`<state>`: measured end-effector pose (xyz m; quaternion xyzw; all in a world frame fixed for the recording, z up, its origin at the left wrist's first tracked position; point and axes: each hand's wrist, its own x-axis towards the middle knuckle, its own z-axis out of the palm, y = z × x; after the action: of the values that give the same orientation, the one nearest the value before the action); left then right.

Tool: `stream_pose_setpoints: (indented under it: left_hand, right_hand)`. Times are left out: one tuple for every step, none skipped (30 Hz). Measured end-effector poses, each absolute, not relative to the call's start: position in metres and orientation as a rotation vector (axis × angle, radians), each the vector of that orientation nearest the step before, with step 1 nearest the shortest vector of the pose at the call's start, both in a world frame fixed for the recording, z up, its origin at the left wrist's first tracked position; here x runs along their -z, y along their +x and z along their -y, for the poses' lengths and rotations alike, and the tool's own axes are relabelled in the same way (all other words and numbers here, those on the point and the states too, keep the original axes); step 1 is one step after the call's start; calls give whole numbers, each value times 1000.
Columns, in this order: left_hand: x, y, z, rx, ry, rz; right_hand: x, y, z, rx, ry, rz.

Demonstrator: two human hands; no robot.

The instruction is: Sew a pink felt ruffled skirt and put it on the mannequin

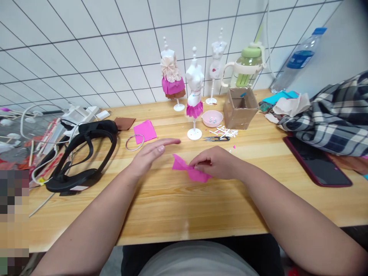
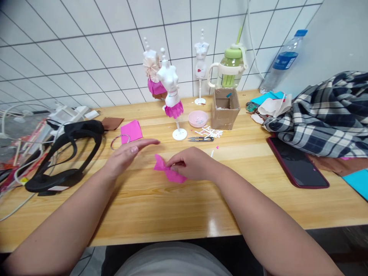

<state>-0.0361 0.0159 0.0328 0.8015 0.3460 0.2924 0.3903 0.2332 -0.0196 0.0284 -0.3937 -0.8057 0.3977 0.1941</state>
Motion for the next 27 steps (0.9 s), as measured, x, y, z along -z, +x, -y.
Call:
stream_pose_setpoints:
  left_hand:
    - [-33, -30, -12, -689, 2025, -837]
    - [-33, -24, -8, -622, 2054, -788]
    - [-34, -19, -5, -552, 2091, -752]
    - [-34, -14, -3, -492, 2130, -741]
    - [-35, -11, -2, -442, 2170, -742]
    - [-35, -9, -1, -403, 2204, -753]
    - [-36, -8, 0, -379, 2232, -768]
    - [-37, -8, 0, -365, 2254, -779]
    - [-37, -8, -1, -358, 2273, -786]
    - [-38, -9, -1, -357, 2290, -789]
    - [-38, -9, -1, -361, 2306, -788]
    - [-38, -10, -2, -368, 2319, -787]
    - [-38, -10, -2, -381, 2330, -783]
    - [-38, -10, -2, -399, 2337, -777]
    - [-38, -9, -2, -421, 2339, -773]
    - [-38, -9, -1, -445, 2337, -770]
    - [-38, -7, -1, -466, 2334, -766]
    - [-38, -6, 0, -483, 2331, -762]
    - [-38, -5, 0, -496, 2326, -756]
    - [-38, -4, 0, -509, 2320, -743]
    - [-38, -4, 0, -521, 2313, -728]
    - [-38, -4, 0, -530, 2308, -716]
    - [-37, -4, -1, -534, 2308, -718]
    - [-36, -5, -2, -530, 2314, -730]
    - [-35, -6, -3, -515, 2328, -752]
    - [-34, -7, -4, -490, 2346, -781]
    - [-32, -8, -5, -467, 2364, -808]
  right_hand:
    - [-29, 232, 22, -1105, -1041, 2303]
    - [-30, 231, 24, -1097, -999, 2337]
    - [-32, 231, 25, -1092, -979, 2357]
    - [-33, 232, 26, -1093, -978, 2362]
    - [-34, 233, 26, -1098, -986, 2354]
    - [-35, 234, 26, -1106, -997, 2338]
    - [-35, 235, 26, -1113, -1005, 2320]
    - [-36, 237, 26, -1121, -1010, 2303]
    - [-37, 238, 25, -1128, -1015, 2287]
    - [-37, 239, 25, -1134, -1024, 2274]
    - [-37, 239, 24, -1140, -1037, 2264]
    - [-37, 240, 24, -1145, -1050, 2256]
    - [-37, 240, 24, -1151, -1060, 2252]
    - [-37, 240, 24, -1154, -1067, 2246]
    - [-37, 240, 23, -1155, -1071, 2242]
    - [-36, 241, 23, -1156, -1073, 2238]
    - [-36, 241, 23, -1158, -1073, 2234]
    - [-36, 241, 23, -1163, -1074, 2231]
    - [-36, 241, 22, -1171, -1075, 2228]
    - [-36, 241, 22, -1182, -1078, 2223]
    - [-36, 241, 22, -1192, -1082, 2218]
    - [-37, 241, 22, -1199, -1088, 2212]
    - [-37, 241, 22, -1204, -1096, 2207]
    - [-37, 241, 22, -1204, -1106, 2206]
    - [-37, 241, 22, -1197, -1117, 2209]
    - [-37, 241, 22, -1186, -1136, 2213]
    - [-37, 242, 22, -1169, -1161, 2218]
